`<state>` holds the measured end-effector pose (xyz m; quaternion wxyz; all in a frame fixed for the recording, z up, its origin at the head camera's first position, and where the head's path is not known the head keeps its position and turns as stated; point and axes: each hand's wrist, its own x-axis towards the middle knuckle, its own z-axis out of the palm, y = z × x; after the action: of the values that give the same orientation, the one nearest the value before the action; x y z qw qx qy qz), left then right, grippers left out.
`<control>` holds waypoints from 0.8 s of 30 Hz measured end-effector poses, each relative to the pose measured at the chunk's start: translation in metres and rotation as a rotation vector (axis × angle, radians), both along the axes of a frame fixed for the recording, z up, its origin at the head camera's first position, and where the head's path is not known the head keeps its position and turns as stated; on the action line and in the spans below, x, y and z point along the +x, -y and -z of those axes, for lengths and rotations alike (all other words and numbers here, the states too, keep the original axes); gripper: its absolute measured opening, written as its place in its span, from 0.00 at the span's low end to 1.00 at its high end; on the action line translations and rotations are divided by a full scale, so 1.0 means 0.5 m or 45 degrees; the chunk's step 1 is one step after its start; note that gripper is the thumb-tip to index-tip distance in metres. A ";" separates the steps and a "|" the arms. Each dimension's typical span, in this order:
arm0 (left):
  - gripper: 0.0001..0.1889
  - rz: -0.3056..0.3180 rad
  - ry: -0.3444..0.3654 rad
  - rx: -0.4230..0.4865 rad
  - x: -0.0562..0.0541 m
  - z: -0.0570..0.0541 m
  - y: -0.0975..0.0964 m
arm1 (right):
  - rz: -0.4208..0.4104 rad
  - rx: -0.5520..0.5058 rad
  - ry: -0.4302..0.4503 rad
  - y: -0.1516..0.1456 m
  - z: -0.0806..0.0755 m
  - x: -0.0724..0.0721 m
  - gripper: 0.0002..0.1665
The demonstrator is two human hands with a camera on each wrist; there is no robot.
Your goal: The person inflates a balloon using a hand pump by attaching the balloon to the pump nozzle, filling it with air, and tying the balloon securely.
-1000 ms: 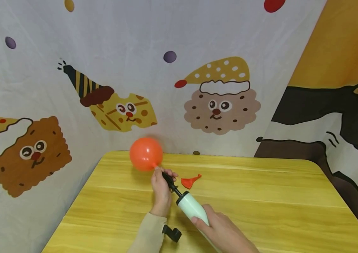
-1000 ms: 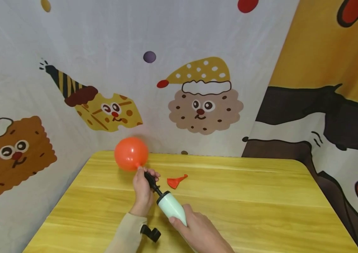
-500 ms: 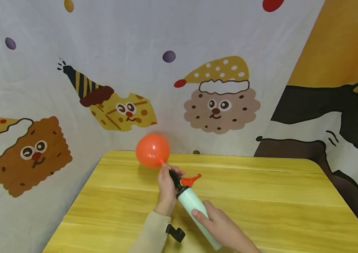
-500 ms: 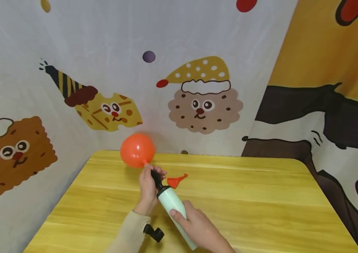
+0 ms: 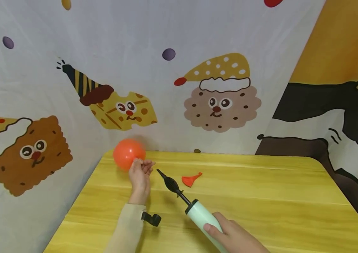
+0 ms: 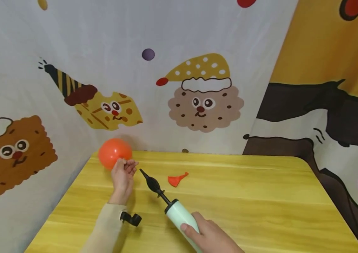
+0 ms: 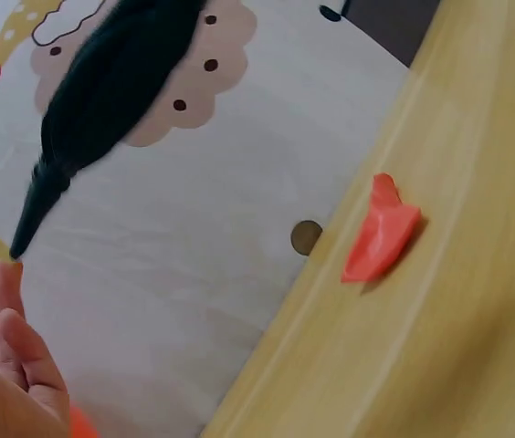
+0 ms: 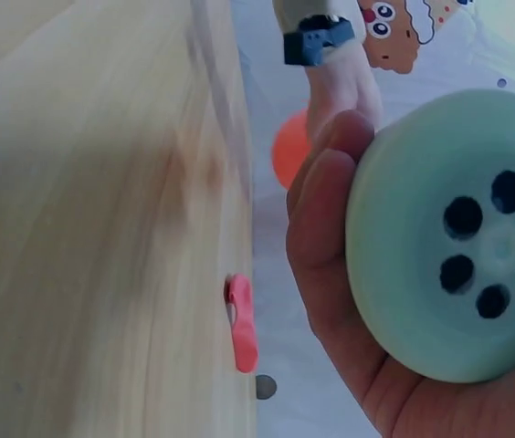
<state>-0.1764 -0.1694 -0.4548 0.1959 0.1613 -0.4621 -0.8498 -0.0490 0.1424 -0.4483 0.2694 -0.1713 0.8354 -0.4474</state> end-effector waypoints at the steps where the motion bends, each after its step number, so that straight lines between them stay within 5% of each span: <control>1: 0.17 0.035 0.015 -0.055 0.002 0.001 0.002 | 0.014 -0.001 -0.010 -0.005 0.000 0.000 0.28; 8: 0.19 0.251 0.059 -0.425 0.013 0.010 0.006 | 0.183 0.027 -0.083 -0.056 0.006 -0.001 0.30; 16: 0.19 0.484 0.047 -0.981 0.027 0.006 0.019 | 0.419 0.395 -0.126 -0.168 0.020 -0.023 0.44; 20: 0.17 0.545 -0.011 -1.198 0.037 0.003 0.024 | 0.445 0.550 -0.202 -0.241 0.031 -0.037 0.48; 24: 0.14 0.536 -0.103 -1.533 0.042 -0.002 0.030 | 0.461 0.707 -0.260 -0.304 0.044 -0.051 0.52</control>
<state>-0.1553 -0.1844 -0.4540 0.0984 -0.1033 -0.8726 -0.4672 -0.0743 0.2943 -0.4704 0.1369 0.0155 0.9647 -0.2242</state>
